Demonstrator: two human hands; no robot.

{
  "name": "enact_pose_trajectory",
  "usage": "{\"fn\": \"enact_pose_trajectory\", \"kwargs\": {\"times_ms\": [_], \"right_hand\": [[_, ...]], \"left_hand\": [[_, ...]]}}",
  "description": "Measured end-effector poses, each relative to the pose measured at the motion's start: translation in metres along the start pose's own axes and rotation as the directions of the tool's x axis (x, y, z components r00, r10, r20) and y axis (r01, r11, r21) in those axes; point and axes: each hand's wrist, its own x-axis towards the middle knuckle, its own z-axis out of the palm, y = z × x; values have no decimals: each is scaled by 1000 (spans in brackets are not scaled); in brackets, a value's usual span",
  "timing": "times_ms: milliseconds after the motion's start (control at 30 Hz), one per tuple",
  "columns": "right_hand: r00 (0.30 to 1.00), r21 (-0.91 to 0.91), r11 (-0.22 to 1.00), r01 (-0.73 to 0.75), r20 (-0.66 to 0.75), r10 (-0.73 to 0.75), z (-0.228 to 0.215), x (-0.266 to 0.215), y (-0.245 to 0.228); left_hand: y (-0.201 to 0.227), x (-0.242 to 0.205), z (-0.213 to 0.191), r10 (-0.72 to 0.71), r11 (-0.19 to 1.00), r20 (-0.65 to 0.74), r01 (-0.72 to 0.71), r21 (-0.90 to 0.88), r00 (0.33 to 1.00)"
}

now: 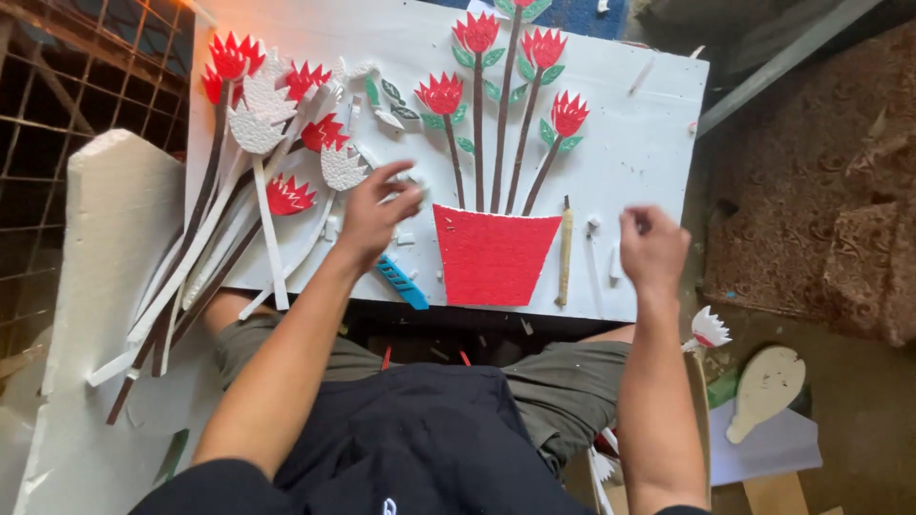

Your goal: Decorating a red foam flower pot by attaching small white foam pieces and using a utility knife to arrange them.

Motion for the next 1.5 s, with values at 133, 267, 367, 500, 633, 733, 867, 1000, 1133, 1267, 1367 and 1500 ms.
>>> {"fn": "enact_pose_trajectory", "kwargs": {"times_ms": [133,267,367,500,633,733,867,1000,1133,1267,1367,1500], "right_hand": [[958,-144,963,-227,146,247,31,-53,23],[931,-194,950,-244,228,285,54,-79,21],[904,-222,927,-302,243,353,40,-93,14],[877,-180,891,-416,179,446,-2,-104,0],[933,8,943,-333,144,329,-6,-60,-93],[982,424,899,-112,185,35,15,-10,-195],[925,455,875,164,238,-296,73,50,-340],[851,294,864,409,218,-477,179,104,-430],[838,209,885,416,289,-462,225,116,-485],[829,250,882,398,314,-463,252,122,-503],[820,256,877,406,322,-473,253,121,-509],[830,327,869,370,303,-468,218,113,-524]], "left_hand": [[-51,-46,-55,-100,994,-98,96,-51,990],[-105,-60,-91,-277,903,-117,217,-372,954],[-105,-57,-95,-270,864,-100,195,-465,958],[-107,-48,-97,-268,834,-95,181,-522,959],[-110,-45,-95,-254,835,-96,168,-524,962],[-100,-47,-87,-257,867,-108,180,-465,960],[-83,-51,-79,-273,871,-157,175,-458,949],[-86,-47,-76,-300,871,-189,188,-453,935],[-79,-48,-76,-319,879,-193,214,-427,928],[-72,-48,-74,-310,891,-203,209,-404,929],[-74,-49,-73,-302,892,-207,199,-406,930],[-91,-44,-85,-281,870,-105,207,-447,954]]}}
